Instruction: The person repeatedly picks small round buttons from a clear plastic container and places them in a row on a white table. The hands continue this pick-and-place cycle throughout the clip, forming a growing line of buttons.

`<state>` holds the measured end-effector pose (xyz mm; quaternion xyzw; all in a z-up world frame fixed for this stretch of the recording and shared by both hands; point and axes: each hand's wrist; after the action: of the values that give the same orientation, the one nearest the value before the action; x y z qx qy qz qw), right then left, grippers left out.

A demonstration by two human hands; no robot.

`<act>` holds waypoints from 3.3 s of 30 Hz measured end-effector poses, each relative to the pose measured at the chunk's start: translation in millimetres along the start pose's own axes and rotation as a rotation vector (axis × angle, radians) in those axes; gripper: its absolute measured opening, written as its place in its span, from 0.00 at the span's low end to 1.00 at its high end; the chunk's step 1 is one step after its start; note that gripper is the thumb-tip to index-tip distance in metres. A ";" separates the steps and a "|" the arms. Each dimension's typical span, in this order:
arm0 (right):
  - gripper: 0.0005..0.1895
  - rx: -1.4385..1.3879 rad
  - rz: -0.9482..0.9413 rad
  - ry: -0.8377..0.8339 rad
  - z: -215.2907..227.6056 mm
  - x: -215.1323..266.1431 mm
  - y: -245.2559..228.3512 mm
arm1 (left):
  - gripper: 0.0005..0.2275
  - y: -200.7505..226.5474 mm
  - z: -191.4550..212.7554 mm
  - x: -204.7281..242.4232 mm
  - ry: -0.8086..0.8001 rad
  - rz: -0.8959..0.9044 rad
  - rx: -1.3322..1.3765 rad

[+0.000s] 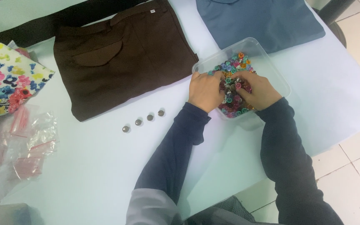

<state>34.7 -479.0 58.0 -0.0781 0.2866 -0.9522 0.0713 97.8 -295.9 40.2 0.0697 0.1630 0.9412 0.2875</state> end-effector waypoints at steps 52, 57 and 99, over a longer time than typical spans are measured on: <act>0.03 0.383 0.435 0.834 -37.5 -2.6 -27.4 | 0.07 -8.5 3.2 35.6 0.630 -0.472 0.636; 0.02 0.349 0.490 0.908 -46.0 -0.6 -46.7 | 0.06 -13.3 1.3 51.6 0.766 -0.473 0.646; 0.13 0.403 0.853 0.211 -206.3 -91.4 -208.8 | 0.10 -221.3 32.6 265.0 0.269 0.352 0.213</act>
<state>66.0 -179.8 -5.5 0.1588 0.1087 -0.8774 0.4396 1.3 35.2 3.8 0.0009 0.2834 0.9552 0.0858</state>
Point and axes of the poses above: each hand's wrist, its own x-axis away from the middle knuckle, its own z-axis out of the back of the hand, y = z × x, and after that the axes turned 10 degrees about -y, right-handed
